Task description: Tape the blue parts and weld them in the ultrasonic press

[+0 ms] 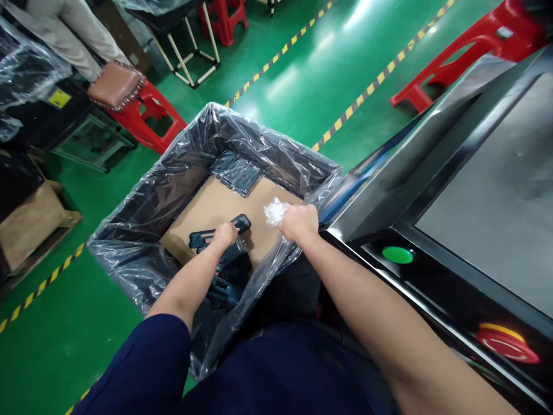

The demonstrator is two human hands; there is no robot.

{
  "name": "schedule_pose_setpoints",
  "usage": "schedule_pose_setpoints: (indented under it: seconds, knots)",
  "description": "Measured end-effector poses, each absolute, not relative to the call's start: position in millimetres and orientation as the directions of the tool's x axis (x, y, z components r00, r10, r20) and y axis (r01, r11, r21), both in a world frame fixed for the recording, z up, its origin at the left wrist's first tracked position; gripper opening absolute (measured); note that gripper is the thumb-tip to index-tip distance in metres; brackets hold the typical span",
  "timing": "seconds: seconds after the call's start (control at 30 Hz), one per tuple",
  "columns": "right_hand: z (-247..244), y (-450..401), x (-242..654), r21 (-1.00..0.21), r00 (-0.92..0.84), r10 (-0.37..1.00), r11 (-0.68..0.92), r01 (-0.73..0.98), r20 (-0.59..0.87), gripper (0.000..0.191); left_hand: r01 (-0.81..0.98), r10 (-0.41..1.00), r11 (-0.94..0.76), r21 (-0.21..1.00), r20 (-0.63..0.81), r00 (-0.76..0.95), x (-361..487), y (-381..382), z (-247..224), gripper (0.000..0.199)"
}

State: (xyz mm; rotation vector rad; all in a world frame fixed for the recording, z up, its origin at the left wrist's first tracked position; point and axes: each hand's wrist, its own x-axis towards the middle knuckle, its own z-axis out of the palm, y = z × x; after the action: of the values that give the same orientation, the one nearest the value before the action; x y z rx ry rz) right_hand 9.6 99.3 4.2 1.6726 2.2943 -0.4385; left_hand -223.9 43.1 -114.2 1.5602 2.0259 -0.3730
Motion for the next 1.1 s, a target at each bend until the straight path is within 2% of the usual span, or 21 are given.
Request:
schedule_pose_setpoints:
  seconds: [0.2, 0.33, 0.47, 0.73, 1.1]
  knots:
    - [7, 100, 9, -0.085, -0.297, 0.868, 0.288, 0.954, -0.399, 0.023, 0.859, 0.926, 0.363, 0.362, -0.239, -0.291, -235, -8, -58, 0.033]
    - [9, 97, 9, -0.066, -0.295, 0.873, 0.293, 0.954, -0.388, 0.024, 0.756, 0.897, 0.395, 0.521, -0.043, -0.439, -234, -36, -35, 0.037]
    - [14, 93, 9, -0.042, -0.309, 0.876, 0.316, 0.948, -0.37, 0.026, 0.676, 0.848, 0.371, 0.637, 0.065, -0.526, -231, -47, -20, 0.031]
    - [18, 89, 11, -0.021, -0.323, 0.87, 0.34, 0.94, -0.373, 0.028, 0.605, 0.754, 0.346, 0.717, 0.172, -0.634, -238, -64, 13, 0.025]
    - [22, 85, 11, 0.021, -0.339, 0.867, 0.372, 0.928, -0.366, 0.031, 0.621, 0.69, 0.389, 0.681, 0.232, -0.686, -244, -76, 21, 0.024]
